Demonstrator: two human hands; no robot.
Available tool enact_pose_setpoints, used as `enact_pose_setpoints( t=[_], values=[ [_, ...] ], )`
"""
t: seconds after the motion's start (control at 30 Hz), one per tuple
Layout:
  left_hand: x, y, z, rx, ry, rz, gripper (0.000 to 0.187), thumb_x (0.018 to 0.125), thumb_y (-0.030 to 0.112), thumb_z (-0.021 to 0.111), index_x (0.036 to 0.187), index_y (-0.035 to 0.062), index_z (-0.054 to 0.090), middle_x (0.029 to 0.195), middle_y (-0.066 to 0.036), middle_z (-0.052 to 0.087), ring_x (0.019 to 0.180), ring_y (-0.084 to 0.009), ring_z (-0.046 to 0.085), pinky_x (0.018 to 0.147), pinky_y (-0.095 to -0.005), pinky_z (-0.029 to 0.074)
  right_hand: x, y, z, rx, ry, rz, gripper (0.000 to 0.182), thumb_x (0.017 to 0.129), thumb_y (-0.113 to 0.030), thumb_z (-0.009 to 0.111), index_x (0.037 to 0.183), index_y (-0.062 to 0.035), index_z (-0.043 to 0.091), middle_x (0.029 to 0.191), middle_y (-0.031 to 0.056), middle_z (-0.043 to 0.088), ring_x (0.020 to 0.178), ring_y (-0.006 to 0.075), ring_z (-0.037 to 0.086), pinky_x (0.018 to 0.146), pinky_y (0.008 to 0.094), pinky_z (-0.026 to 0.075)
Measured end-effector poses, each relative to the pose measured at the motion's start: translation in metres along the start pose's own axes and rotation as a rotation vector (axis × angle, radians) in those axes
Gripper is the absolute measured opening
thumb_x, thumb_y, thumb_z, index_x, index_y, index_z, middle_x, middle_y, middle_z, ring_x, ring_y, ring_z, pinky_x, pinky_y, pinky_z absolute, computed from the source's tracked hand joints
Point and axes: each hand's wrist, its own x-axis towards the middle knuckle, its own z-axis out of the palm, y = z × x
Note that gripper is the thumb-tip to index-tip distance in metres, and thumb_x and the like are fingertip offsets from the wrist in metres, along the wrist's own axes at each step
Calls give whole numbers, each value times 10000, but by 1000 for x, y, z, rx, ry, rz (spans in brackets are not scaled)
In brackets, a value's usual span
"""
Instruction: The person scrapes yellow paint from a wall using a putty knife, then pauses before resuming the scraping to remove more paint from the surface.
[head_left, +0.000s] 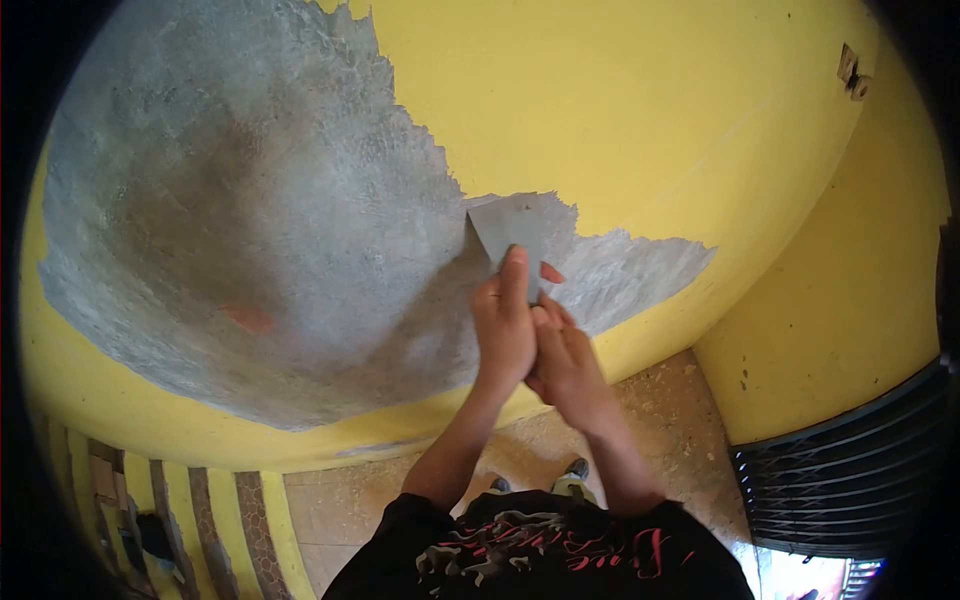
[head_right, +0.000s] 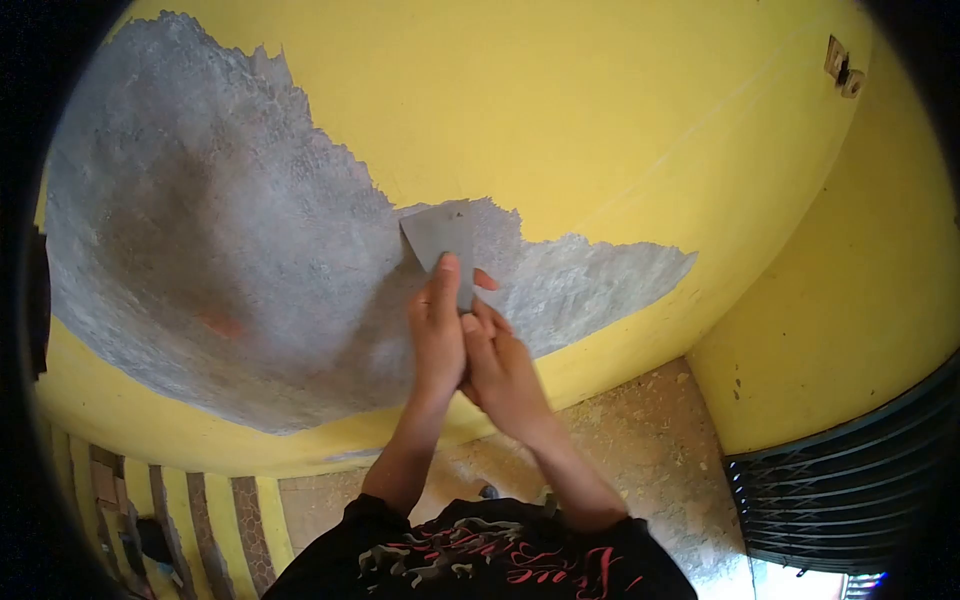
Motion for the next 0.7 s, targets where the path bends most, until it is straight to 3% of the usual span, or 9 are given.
enact_pose_setpoints(
  t=[0.03, 0.07, 0.23, 0.3, 0.43, 0.53, 0.6, 0.63, 0.7],
  values=[
    [4, 0, -5, 19, 7, -3, 531, 1009, 428, 405, 811, -30, 587, 479, -53, 503, 443, -162, 567, 465, -285, 461, 7, 4, 12, -73, 78, -94, 420, 1042, -285, 333, 1312, 26, 415, 619, -50, 415, 422, 23, 322, 387, 178, 265],
    [3, 0, -10, 49, 15, -17, 528, 1004, 426, 417, 802, -35, 576, 471, -59, 487, 427, -181, 562, 452, -301, 470, -1, -7, 12, 37, 17, 90, 435, 1043, -281, 331, 1349, 24, 382, 613, -53, 406, 426, 23, 323, 389, 183, 267],
    [0, 8, -5, 27, -45, -10, 557, 1013, 445, 386, 796, -21, 600, 469, -59, 525, 456, -155, 588, 463, -266, 443, -6, -17, 6, 95, -35, 100, 423, 1048, -292, 335, 1338, 11, 390, 594, -60, 367, 428, 19, 300, 388, 186, 257],
    [1, 6, -8, 57, -14, -20, 557, 1014, 444, 387, 796, -23, 599, 471, -60, 528, 460, -160, 593, 465, -274, 448, -5, -11, 9, 82, 8, 31, 327, 1037, -267, 368, 1055, 16, 532, 682, -3, 471, 476, 35, 389, 434, 212, 314],
    [4, 6, -5, 21, -48, 22, 560, 1014, 445, 388, 794, -23, 601, 470, -56, 526, 461, -156, 589, 466, -275, 450, -4, -15, 1, 46, -53, 41, 332, 1036, -266, 371, 1066, 26, 526, 726, 10, 491, 487, 36, 397, 440, 212, 321],
    [0, -3, -9, 47, -60, 25, 542, 1002, 468, 407, 837, -22, 569, 482, -44, 496, 480, -163, 591, 480, -281, 475, -5, 1, 3, 61, 35, -7, 348, 1035, -278, 384, 1037, 31, 542, 722, 10, 496, 490, 35, 398, 441, 211, 322],
    [-5, -14, -10, -15, -104, 37, 564, 1002, 490, 384, 916, -33, 578, 525, -47, 542, 508, -155, 603, 480, -270, 468, -8, 6, -6, -22, 20, 19, 357, 1044, -321, 361, 1024, -11, 539, 592, -56, 365, 436, 17, 300, 399, 198, 265],
    [-10, -24, -15, -22, -111, 40, 564, 1002, 490, 384, 916, -33, 578, 525, -47, 542, 508, -155, 603, 480, -270, 468, -13, 13, -13, -30, 26, 14, 357, 1044, -321, 361, 1024, -11, 539, 592, -56, 365, 436, 17, 300, 399, 198, 265],
    [-24, -60, -32, 106, -282, -124, 602, 995, 521, 374, 1033, -41, 586, 700, -87, 636, 674, -173, 652, 566, -290, 495, -36, 45, -36, -92, 69, 206, 371, 1033, -350, 386, 846, -59, 520, 563, -59, 341, 432, 36, 302, 399, 213, 235]
  ],
)
